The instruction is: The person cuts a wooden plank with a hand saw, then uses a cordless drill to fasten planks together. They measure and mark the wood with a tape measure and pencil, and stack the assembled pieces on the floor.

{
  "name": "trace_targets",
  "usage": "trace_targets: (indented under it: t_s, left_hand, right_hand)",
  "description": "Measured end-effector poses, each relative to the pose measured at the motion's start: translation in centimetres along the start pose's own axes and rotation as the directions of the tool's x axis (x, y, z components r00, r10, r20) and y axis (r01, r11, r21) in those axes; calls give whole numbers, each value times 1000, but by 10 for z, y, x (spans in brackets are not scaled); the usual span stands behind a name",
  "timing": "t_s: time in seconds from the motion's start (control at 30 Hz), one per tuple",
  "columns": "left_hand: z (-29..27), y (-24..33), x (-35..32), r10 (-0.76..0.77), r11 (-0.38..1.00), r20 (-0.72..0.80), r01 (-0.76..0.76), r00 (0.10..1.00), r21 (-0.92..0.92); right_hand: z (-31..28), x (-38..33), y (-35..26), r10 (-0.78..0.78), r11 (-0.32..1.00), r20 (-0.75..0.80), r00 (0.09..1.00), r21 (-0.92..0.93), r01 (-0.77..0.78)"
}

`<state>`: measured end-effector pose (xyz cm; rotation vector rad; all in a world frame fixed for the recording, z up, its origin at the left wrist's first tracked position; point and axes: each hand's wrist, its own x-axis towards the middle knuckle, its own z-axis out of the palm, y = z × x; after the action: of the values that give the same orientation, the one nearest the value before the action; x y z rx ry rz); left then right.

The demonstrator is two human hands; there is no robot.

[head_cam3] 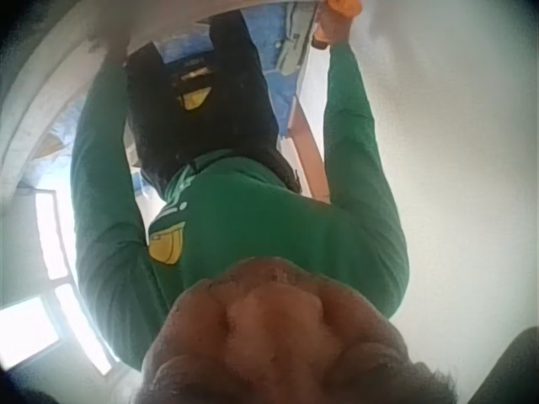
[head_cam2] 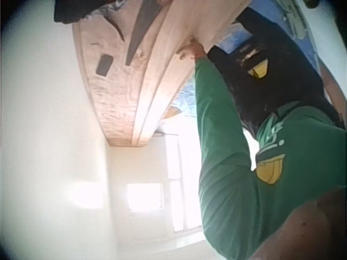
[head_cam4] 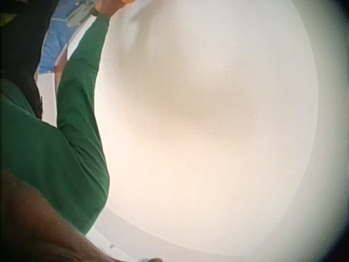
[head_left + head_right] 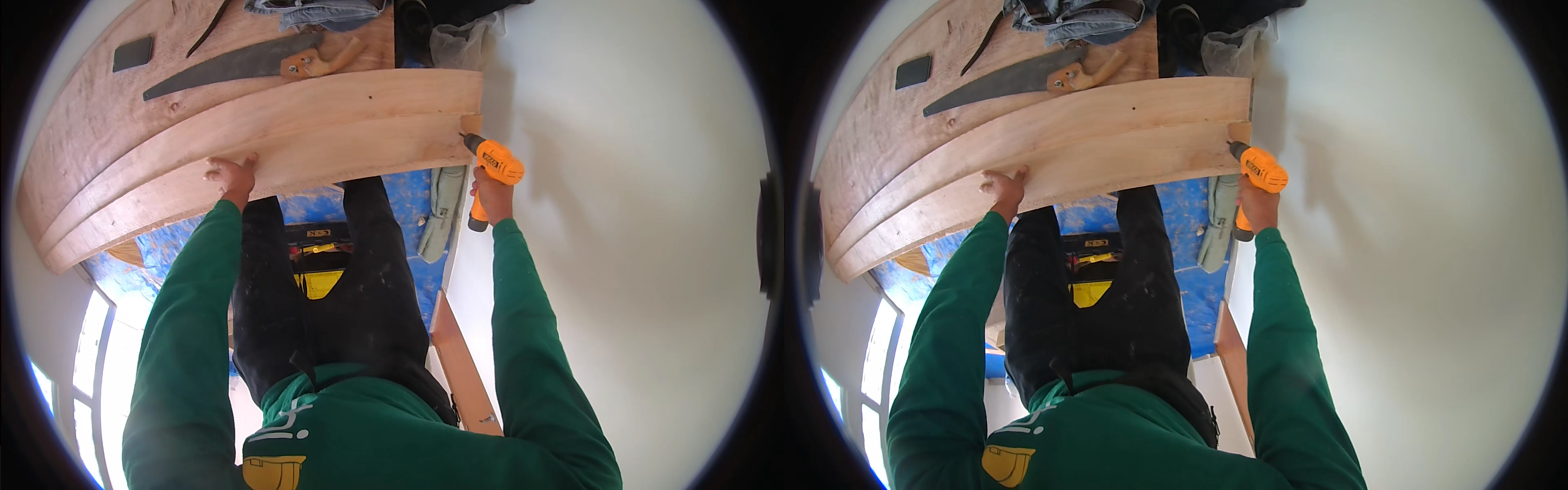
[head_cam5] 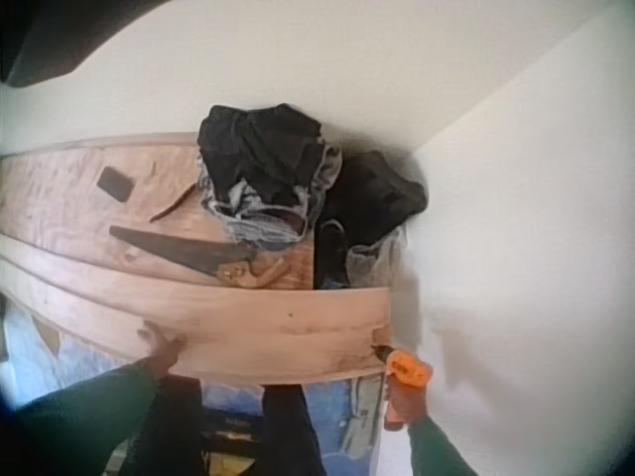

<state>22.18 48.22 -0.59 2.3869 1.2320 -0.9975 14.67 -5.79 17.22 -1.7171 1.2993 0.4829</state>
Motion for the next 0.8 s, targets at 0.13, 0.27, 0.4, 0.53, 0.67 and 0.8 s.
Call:
trace_targets:
  t_s: [0.13, 0.27, 0.4, 0.53, 0.67, 0.8]
  left_hand:
    - [7, -8, 10, -1, 1000, -11, 1, 1000, 13]
    - [7, -12, 6, 115, 993, -129, -113, 985, 20]
    - [20, 23, -54, 341, 935, -256, -353, 904, -1]
    - [96, 118, -171, 750, 620, 112, -635, 651, -461]
    - [166, 209, -254, 327, 834, 855, 302, 403, -462]
    - [198, 259, -295, 255, 667, 898, 607, 358, -431]
  right_hand:
    - [2, -5, 3, 3, 1000, -4, 1000, 2, -3]
    - [-3, -6, -1, 24, 999, 5, 1000, 30, -24]
    - [-11, -5, -4, 18, 1000, 29, 999, 9, -18]
    - [-15, -6, -5, 10, 1000, 43, 999, 15, -11]
    - [-17, -12, -9, -3, 1000, 59, 998, 21, 2]
    - [-22, -18, -18, 3, 1000, 70, 998, 19, -4]
